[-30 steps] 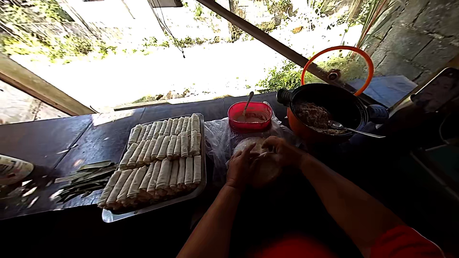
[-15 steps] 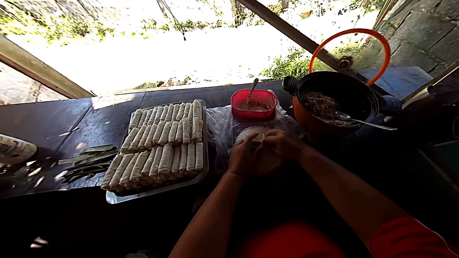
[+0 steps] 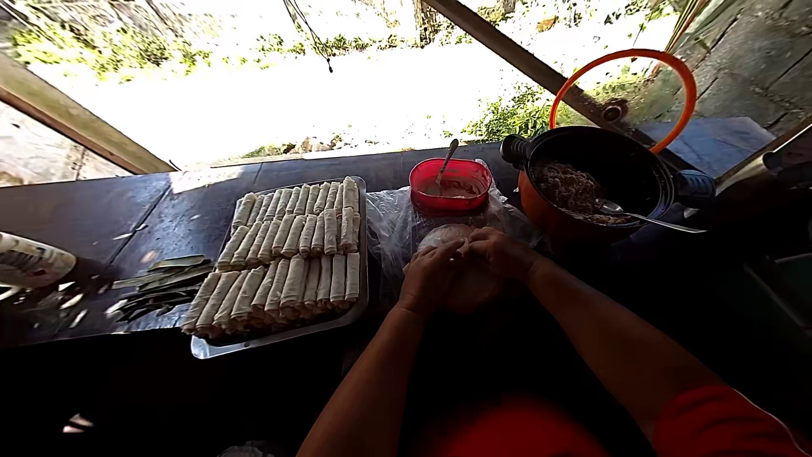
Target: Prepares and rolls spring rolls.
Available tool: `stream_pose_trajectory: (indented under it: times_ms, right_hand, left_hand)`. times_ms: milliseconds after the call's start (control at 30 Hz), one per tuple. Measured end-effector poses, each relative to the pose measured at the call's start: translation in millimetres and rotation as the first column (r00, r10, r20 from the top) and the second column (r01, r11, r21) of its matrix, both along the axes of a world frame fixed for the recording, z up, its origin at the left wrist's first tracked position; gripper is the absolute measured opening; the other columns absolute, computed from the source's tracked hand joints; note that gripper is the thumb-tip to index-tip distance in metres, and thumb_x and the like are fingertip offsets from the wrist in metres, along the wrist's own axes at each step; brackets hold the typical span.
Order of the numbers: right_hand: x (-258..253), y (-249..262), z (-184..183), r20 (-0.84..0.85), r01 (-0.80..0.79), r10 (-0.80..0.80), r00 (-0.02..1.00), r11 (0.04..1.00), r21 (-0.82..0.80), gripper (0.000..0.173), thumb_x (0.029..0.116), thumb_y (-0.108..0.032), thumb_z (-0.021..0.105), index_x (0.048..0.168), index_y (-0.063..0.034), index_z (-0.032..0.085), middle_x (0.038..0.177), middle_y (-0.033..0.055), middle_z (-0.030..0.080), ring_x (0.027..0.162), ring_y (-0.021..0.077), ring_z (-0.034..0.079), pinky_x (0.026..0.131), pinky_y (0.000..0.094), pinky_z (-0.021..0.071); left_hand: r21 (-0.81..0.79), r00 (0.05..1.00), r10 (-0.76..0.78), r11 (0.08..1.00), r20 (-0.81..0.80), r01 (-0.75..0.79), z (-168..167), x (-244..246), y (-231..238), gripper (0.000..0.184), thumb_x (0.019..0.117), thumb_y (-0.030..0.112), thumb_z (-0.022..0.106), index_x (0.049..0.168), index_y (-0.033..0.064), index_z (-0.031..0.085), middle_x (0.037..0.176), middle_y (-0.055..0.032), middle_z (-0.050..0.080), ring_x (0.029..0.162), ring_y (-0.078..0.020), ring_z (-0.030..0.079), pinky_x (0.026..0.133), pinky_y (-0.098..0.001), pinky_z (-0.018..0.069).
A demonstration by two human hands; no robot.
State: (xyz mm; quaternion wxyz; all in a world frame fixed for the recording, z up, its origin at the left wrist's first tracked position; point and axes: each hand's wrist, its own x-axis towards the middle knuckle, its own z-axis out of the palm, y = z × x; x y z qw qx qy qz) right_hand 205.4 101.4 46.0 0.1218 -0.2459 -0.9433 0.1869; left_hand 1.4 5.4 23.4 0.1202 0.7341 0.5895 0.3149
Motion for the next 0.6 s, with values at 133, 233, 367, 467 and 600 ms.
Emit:
stream_pose_trajectory:
  times_ms: [133, 233, 367, 467, 600]
  right_hand:
    - [2, -3, -9, -0.038, 0.017, -0.015, 0.999, 0.998, 0.057, 0.028, 0.1042, -0.032, 0.056, 0.115, -0.0126, 0.074, 0.118, 0.0033, 0.072, 0.121, 0.0179, 0.063, 0.107, 0.0356, 0.0502]
    - [1, -5, -12, -0.053, 0.043, -0.04, 0.998, 0.997, 0.07, 0.029, 0.106, -0.031, 0.053, 0.112, -0.0147, 0.076, 0.116, 0.0014, 0.073, 0.118, 0.0162, 0.065, 0.104, 0.0341, 0.0516]
    - [1, -4, -16, -0.055, 0.049, -0.044, 0.998, 0.995, 0.086, 0.033, 0.1075, -0.035, 0.049, 0.113, -0.0161, 0.076, 0.118, -0.0002, 0.073, 0.117, 0.0155, 0.065, 0.104, 0.0332, 0.0515]
    - [1, -5, -17, -0.066, 0.048, -0.042, 0.997, 0.995, 0.093, 0.032, 0.1073, -0.033, 0.049, 0.113, -0.0168, 0.076, 0.118, -0.0002, 0.073, 0.118, 0.0158, 0.064, 0.105, 0.0331, 0.0505]
    - [2, -7, -15, -0.063, 0.053, -0.048, 0.997, 0.996, 0.078, 0.032, 0.1074, -0.033, 0.049, 0.114, -0.0162, 0.076, 0.119, 0.0014, 0.073, 0.118, 0.0176, 0.065, 0.105, 0.0338, 0.0506]
  left_hand:
    - [0.043, 0.999, 0.03, 0.999, 0.029, -0.032, -11, -2, 3, 0.036, 0.0985, 0.029, 0.066, 0.134, 0.0225, 0.066, 0.108, 0.0111, 0.076, 0.104, -0.0081, 0.068, 0.103, -0.0436, 0.0492]
    - [0.003, 0.995, 0.022, 1.0, 0.101, -0.022, -5, -4, 3, 0.041, 0.0989, 0.025, 0.065, 0.139, 0.0195, 0.062, 0.108, 0.0097, 0.076, 0.103, -0.0071, 0.069, 0.103, -0.0428, 0.0516]
    - [-0.091, 0.997, 0.032, 0.996, 0.069, -0.026, 21, -20, 16, 0.04, 0.1007, 0.01, 0.059, 0.14, 0.0188, 0.06, 0.12, 0.0022, 0.073, 0.11, -0.0125, 0.069, 0.099, -0.039, 0.0564]
    - [-0.208, 0.992, -0.028, 0.978, -0.124, 0.001, 39, -33, 31, 0.042, 0.0981, 0.009, 0.063, 0.138, 0.0243, 0.064, 0.117, 0.0047, 0.074, 0.112, -0.0193, 0.067, 0.1, -0.0472, 0.0514]
    - [-0.328, 0.959, -0.105, 0.945, -0.264, 0.013, 57, -30, 45, 0.049, 0.095, 0.009, 0.068, 0.14, 0.0273, 0.062, 0.11, 0.0027, 0.074, 0.11, -0.0199, 0.067, 0.103, -0.05, 0.0482]
